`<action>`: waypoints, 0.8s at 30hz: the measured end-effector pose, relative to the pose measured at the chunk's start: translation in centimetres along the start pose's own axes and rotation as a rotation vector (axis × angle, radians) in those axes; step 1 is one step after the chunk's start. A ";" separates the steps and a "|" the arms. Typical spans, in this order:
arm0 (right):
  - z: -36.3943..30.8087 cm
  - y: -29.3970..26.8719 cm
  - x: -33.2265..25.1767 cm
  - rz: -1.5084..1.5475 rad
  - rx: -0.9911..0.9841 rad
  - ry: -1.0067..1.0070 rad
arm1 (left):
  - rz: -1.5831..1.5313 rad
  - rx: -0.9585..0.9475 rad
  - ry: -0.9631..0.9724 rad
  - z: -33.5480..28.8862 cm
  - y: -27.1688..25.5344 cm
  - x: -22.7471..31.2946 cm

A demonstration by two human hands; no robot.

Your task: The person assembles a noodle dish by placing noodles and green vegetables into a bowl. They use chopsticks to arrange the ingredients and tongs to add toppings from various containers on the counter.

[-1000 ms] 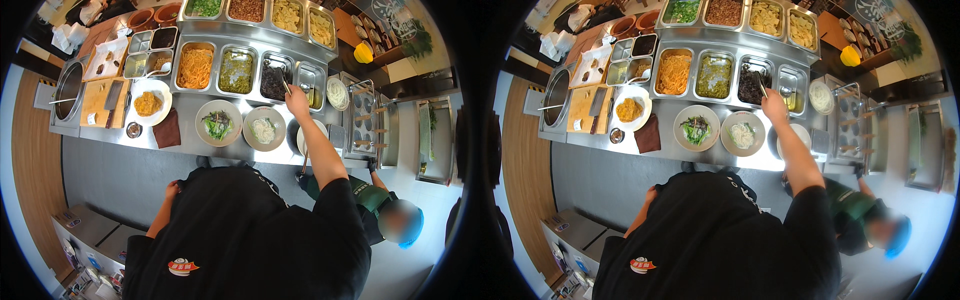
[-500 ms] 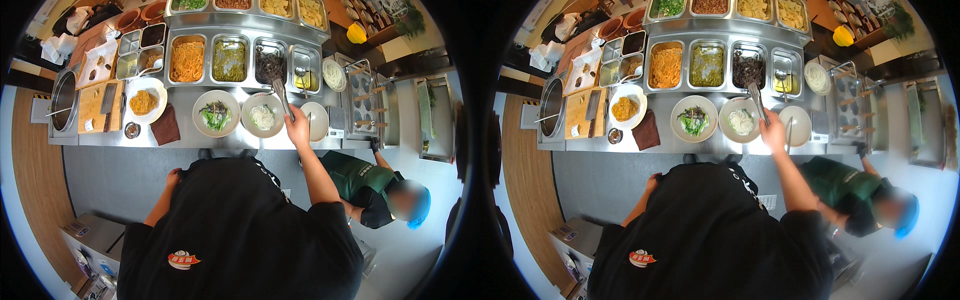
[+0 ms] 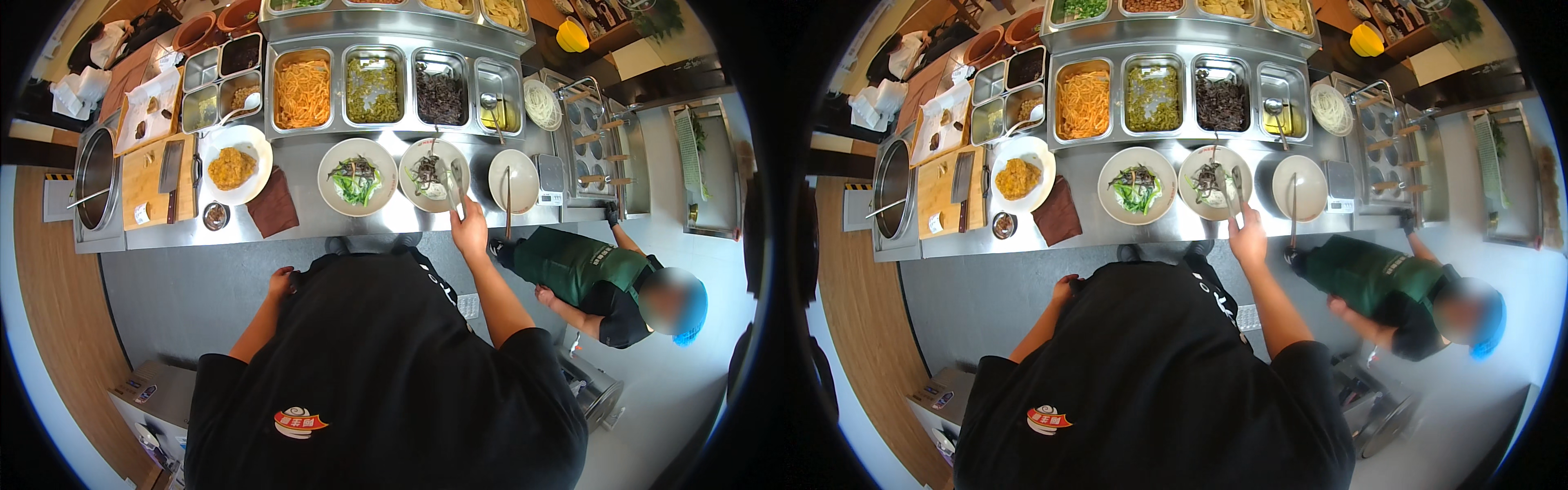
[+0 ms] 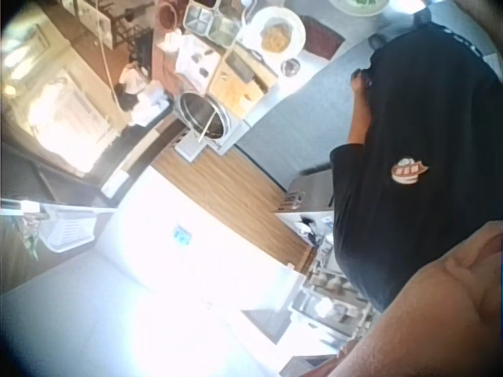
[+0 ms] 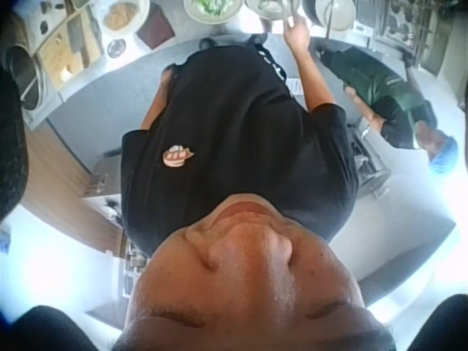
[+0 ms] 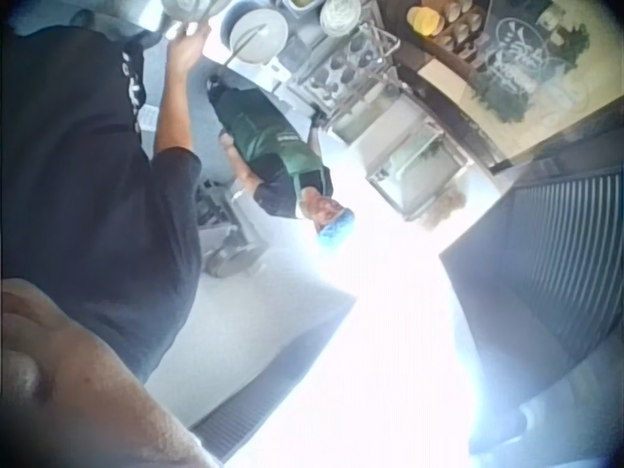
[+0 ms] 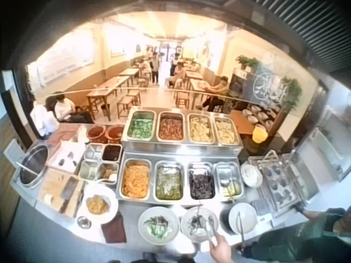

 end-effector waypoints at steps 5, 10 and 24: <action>3.8 -0.1 -3.6 0.014 0.068 -0.036 | 0.066 -0.016 0.033 -0.9 0.6 2.4; 6.2 1.9 -4.4 -0.034 0.108 -0.067 | -0.017 0.019 0.013 -0.9 -0.1 2.2; 1.2 -4.6 -5.5 0.156 0.097 -0.156 | 0.128 0.023 0.087 -2.8 0.8 3.3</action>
Point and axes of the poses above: each hand's wrist, its own z-axis towards the middle knuckle, its own y-axis out of the palm, x = y × z, the point moved 7 cm from there along z, towards the middle knuckle, and after that the axes turned 14 degrees about y, right-handed, at the moved point
